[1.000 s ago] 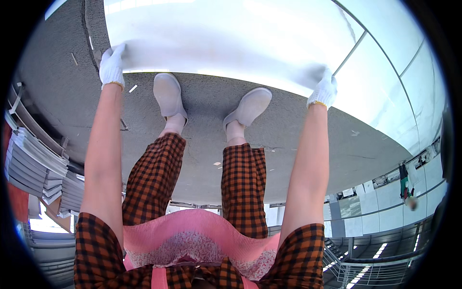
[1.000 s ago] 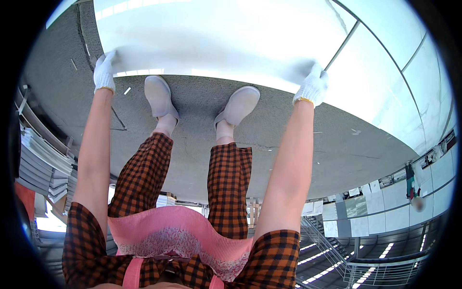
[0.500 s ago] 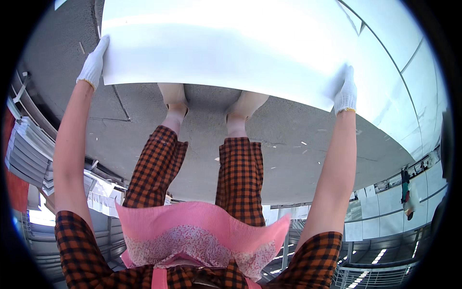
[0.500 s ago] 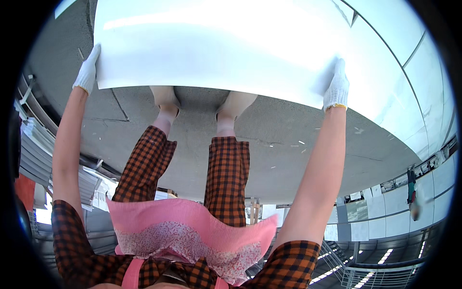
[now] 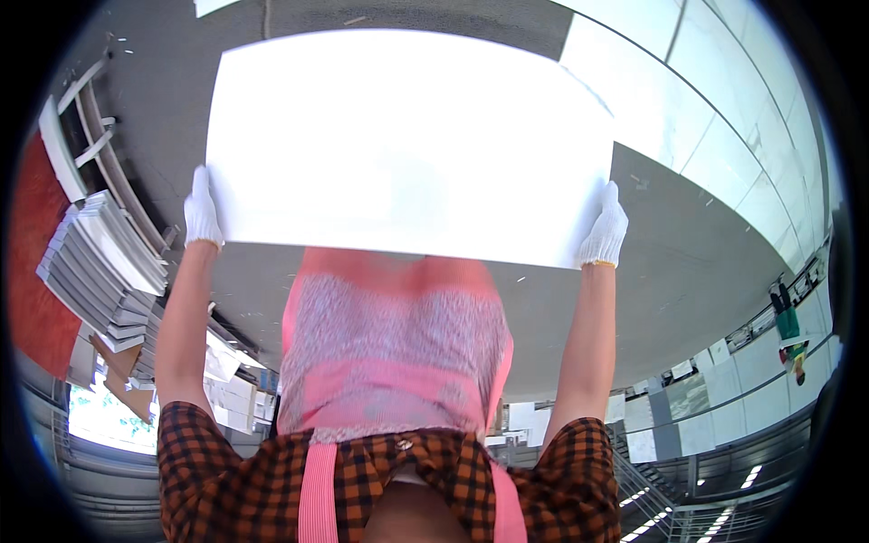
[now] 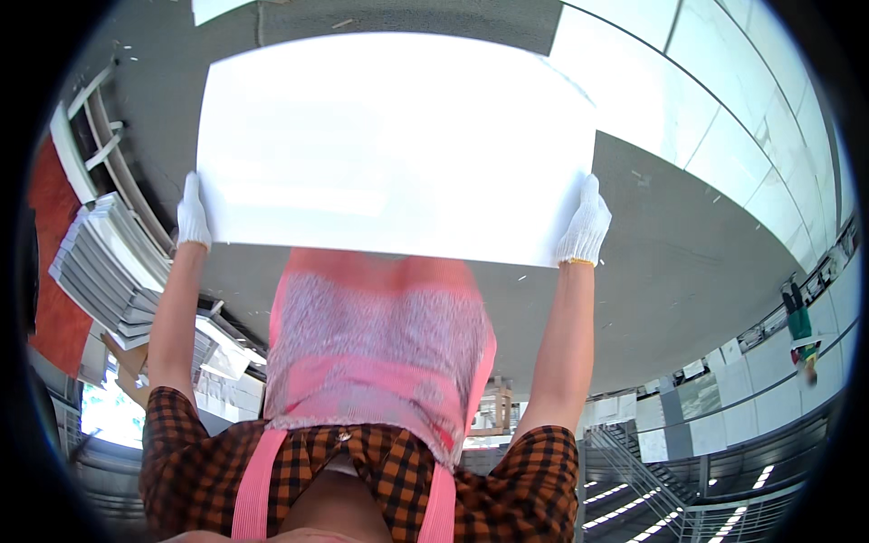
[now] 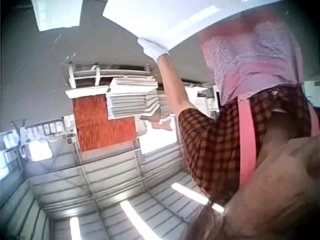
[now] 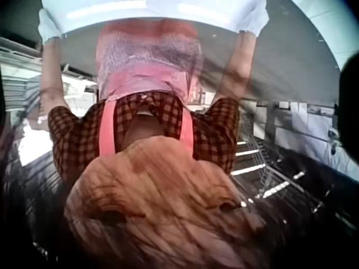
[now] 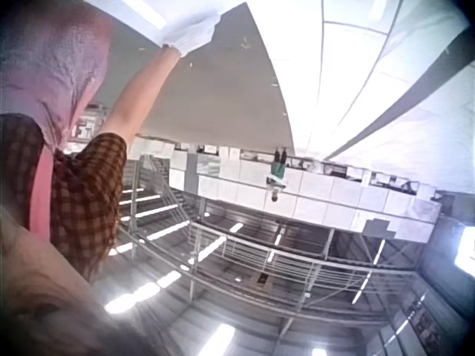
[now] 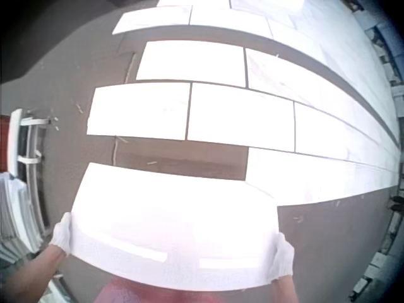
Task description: The person repeatedly picks up large white rectangular panels from the floor, carries them across the warehouse, and stacks them onto a wooden pallet. The person wears white gloves and a pink apron while performing the task.
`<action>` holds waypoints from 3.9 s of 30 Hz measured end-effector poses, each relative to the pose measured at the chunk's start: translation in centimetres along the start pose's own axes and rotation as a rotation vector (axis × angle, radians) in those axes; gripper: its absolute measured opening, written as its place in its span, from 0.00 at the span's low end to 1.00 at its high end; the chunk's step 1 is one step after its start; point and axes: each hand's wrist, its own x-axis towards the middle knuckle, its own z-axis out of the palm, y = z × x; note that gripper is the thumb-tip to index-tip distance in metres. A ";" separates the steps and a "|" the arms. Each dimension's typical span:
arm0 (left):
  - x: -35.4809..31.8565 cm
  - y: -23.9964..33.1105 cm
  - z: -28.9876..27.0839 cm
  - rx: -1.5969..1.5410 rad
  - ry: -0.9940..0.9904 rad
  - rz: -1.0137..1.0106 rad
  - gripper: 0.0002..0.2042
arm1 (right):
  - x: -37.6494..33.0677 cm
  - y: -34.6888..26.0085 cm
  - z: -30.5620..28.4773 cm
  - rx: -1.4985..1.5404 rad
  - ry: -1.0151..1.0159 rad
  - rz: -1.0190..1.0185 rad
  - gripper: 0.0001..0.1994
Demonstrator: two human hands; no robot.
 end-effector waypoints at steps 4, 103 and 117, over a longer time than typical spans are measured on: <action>-8.0 -0.1 -7.7 -0.017 0.001 -0.010 0.27 | -6.3 1.5 -9.5 0.017 -0.117 0.093 0.23; -72.2 -50.7 23.5 1.550 -1.738 1.422 0.35 | -63.0 54.8 -13.7 1.803 2.310 0.478 0.24; -85.9 -80.6 21.1 1.640 -1.685 1.116 0.31 | -66.3 81.2 -41.0 1.459 2.278 0.780 0.20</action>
